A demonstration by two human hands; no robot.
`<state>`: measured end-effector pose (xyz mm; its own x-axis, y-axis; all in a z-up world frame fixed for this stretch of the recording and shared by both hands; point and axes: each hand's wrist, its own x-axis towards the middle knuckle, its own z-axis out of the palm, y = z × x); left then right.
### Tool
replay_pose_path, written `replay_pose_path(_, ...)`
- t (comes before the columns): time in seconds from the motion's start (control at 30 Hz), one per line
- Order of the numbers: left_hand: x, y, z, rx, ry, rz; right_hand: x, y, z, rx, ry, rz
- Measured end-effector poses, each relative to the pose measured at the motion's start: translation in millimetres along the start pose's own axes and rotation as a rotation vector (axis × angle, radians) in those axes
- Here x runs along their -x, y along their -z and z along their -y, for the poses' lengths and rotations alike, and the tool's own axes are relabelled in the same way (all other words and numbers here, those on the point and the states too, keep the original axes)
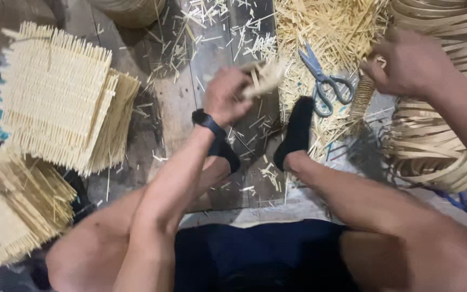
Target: The person sits on the floor and repeatedly trims the edges of woven bamboo trays using shears. They place a tray on a wooden block, cut the excess bamboo strips around the rim, and then stack the finished trays.
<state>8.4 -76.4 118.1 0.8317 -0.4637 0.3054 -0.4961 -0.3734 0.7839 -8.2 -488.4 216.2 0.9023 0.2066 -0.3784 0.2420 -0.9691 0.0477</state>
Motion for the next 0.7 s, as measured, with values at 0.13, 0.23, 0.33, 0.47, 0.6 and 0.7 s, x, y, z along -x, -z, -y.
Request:
replay_pose_path(0.13,67.3,-23.3,-17.2,-0.469,-0.003,0.221,27.7,-68.3,-2.0,-0.478,-0.212,0.305)
replay_pose_path(0.23,107.4,-34.4,-1.6,-0.449,0.207,0.322,12.7,-160.4,20.0,-0.431,-0.263,0.218)
replay_pose_path(0.33,105.4,-48.1,14.3,-0.420,0.391,0.064,-5.1,-241.1,38.1,-0.430,-0.282,-0.094)
replay_pose_path(0.47,58.8,-93.6,17.7,-0.469,0.616,-0.126,-40.8,-294.2,31.9,-0.496,-0.390,-0.026)
replay_pose_path(0.6,37.8,-94.9,4.8,-0.349,0.520,-0.151,-47.4,-279.9,25.8,-0.708,-0.421,0.219)
replay_pose_path(0.7,37.5,-84.3,3.6,-0.349,0.338,-0.135,-27.6,-241.8,36.7,-0.997,-0.430,0.244)
